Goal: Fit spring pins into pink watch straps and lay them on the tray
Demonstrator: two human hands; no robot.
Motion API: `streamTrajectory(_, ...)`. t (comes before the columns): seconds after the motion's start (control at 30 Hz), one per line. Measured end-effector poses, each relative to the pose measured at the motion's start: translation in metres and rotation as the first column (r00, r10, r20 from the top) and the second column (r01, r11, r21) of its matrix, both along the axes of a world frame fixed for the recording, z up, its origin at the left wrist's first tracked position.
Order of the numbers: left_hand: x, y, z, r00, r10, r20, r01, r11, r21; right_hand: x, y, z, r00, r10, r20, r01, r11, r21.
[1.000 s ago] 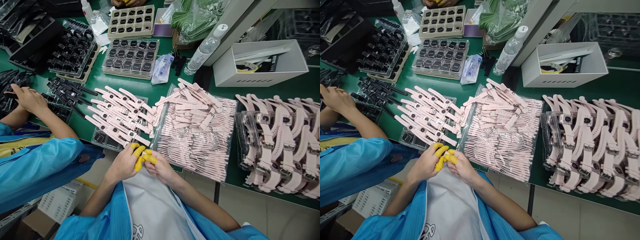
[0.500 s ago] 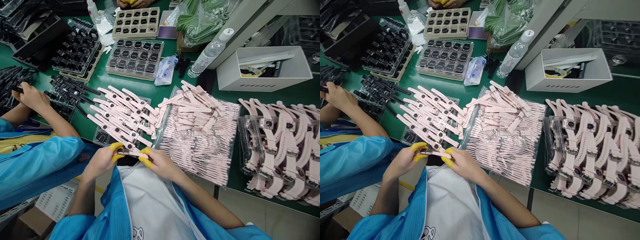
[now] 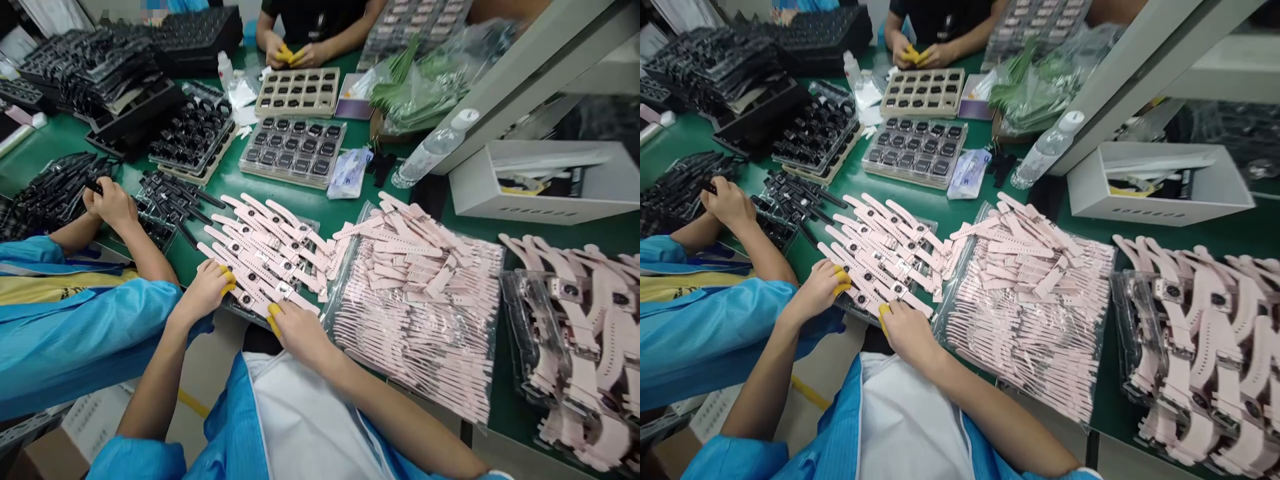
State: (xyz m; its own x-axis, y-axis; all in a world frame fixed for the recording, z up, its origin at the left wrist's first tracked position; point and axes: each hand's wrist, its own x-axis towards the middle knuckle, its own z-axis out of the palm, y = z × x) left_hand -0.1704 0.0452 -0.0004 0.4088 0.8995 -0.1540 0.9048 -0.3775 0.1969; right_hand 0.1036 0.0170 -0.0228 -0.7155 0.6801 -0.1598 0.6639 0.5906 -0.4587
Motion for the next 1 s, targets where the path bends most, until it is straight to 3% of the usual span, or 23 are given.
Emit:
streamTrajectory(0.1, -0.004, -0.014, -0.012, 0.993, 0.100, 0.054, -0.109, 0.977, 0.183, 0.017, 0.009, -0.003, 0.992, -0.036, -0.125, 0.043, 0.998, 0.055)
streamTrajectory(0.17, -0.011, -0.032, -0.023, 0.970, 0.239, 0.049, -0.243, 0.927, 0.285, 0.037, 0.031, -0.003, 0.972, -0.137, -0.192, 0.156, 0.984, 0.090)
streamTrajectory(0.27, -0.014, -0.056, -0.034, 0.922, 0.379, -0.086, -0.343, 0.897, 0.278, 0.073, 0.087, 0.001, 0.906, -0.381, -0.183, 0.412, 0.893, 0.181)
streamTrajectory(0.33, -0.008, -0.063, -0.033, 0.882, 0.419, -0.217, -0.369, 0.899, 0.238, 0.096, 0.127, 0.001, 0.868, -0.489, -0.087, 0.492, 0.821, 0.288)
streamTrajectory(0.4, 0.004, -0.062, -0.026, 0.839, 0.441, -0.317, -0.394, 0.896, 0.205, 0.111, 0.159, -0.004, 0.847, -0.529, 0.056, 0.483, 0.808, 0.337)
streamTrajectory(0.47, 0.017, -0.056, -0.017, 0.809, 0.464, -0.361, -0.422, 0.886, 0.191, 0.117, 0.177, -0.013, 0.852, -0.485, 0.195, 0.417, 0.856, 0.307)
streamTrajectory(0.53, 0.027, -0.051, -0.012, 0.792, 0.493, -0.360, -0.446, 0.870, 0.209, 0.118, 0.183, -0.021, 0.865, -0.427, 0.263, 0.358, 0.893, 0.274)
streamTrajectory(0.63, 0.029, -0.049, -0.015, 0.798, 0.507, -0.327, -0.439, 0.860, 0.261, 0.118, 0.182, -0.030, 0.886, -0.403, 0.229, 0.327, 0.893, 0.308)
streamTrajectory(0.73, 0.014, -0.054, -0.029, 0.840, 0.496, -0.218, -0.428, 0.854, 0.295, 0.123, 0.183, -0.031, 0.918, -0.372, 0.134, 0.312, 0.890, 0.332)
streamTrajectory(0.83, -0.012, -0.063, -0.040, 0.853, 0.518, 0.061, -0.515, 0.819, 0.254, 0.132, 0.188, -0.025, 0.939, -0.345, -0.017, 0.327, 0.872, 0.365)
streamTrajectory(0.9, -0.026, -0.069, -0.040, 0.752, 0.602, 0.270, -0.649, 0.748, 0.137, 0.137, 0.188, -0.017, 0.916, -0.366, -0.163, 0.401, 0.826, 0.396)
streamTrajectory(1.0, -0.024, -0.076, -0.032, 0.449, 0.714, 0.537, -0.788, 0.599, -0.138, 0.138, 0.174, 0.003, 0.821, -0.432, -0.372, 0.557, 0.747, 0.362)
